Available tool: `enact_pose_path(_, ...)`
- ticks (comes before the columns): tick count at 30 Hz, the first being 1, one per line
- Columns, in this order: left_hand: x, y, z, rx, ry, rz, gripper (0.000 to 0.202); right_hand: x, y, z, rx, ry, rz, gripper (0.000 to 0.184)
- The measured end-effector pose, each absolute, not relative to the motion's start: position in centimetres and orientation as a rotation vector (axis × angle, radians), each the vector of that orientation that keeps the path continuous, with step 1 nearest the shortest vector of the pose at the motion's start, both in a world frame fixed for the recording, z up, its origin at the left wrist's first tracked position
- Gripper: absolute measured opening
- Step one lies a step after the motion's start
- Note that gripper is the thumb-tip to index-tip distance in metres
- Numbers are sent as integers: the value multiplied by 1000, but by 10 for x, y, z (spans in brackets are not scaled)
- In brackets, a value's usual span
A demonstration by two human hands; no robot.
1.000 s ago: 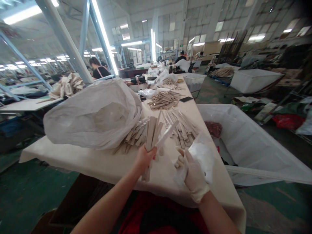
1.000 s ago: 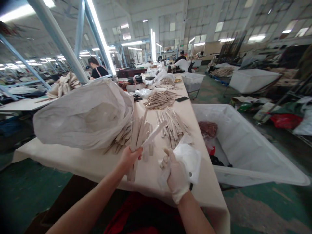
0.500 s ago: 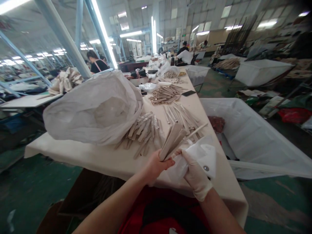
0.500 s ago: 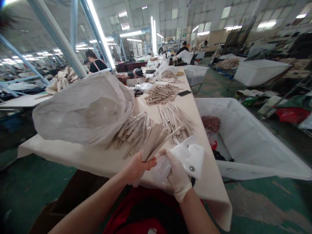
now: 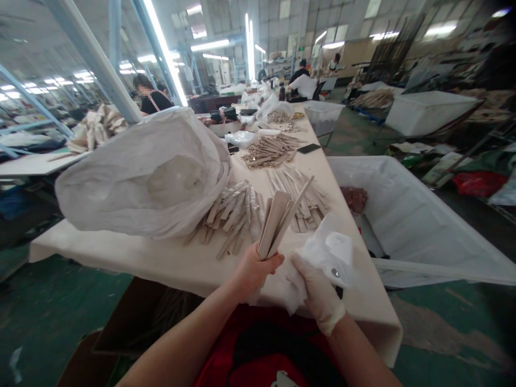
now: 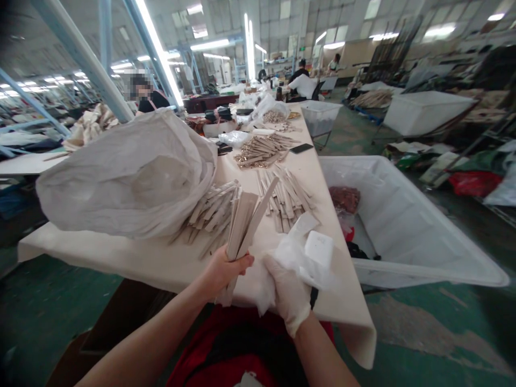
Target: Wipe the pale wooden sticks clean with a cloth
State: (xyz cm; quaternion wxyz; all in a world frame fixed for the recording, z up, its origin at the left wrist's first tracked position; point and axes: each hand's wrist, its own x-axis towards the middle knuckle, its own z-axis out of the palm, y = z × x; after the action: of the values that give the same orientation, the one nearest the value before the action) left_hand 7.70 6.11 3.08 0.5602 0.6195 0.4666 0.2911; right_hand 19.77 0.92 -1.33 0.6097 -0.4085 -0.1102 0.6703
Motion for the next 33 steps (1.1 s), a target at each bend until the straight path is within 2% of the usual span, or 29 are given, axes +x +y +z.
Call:
enact_pose_path(3,69,58,34,1432,1059,646,20,205,11,1,-895,-129,1636,25)
enact_pose_path(8,52,49,39,1348,1126,571,22,216,13,20,-1041,-113,1331,21)
enact_pose_path(12,44,49,41,1335,1181,536,22,220,19,11,-923,-120,1387,26)
enact_pose_path(16,42,47,43,1374,1217,475,20,226,25,1,-907,-138,1252,35)
enact_pose_path(26,41,35,32,1624,1189,396,13,238,23,-4,-1208,-310,966,33)
enact_pose_path(29,40,36,30,1717,1206,430,12,241,18,-1,-1462,-311,846,35)
enact_pose_path(33,48,38,35,1788,1233,480,12,234,10,-4,-1748,-344,914,31)
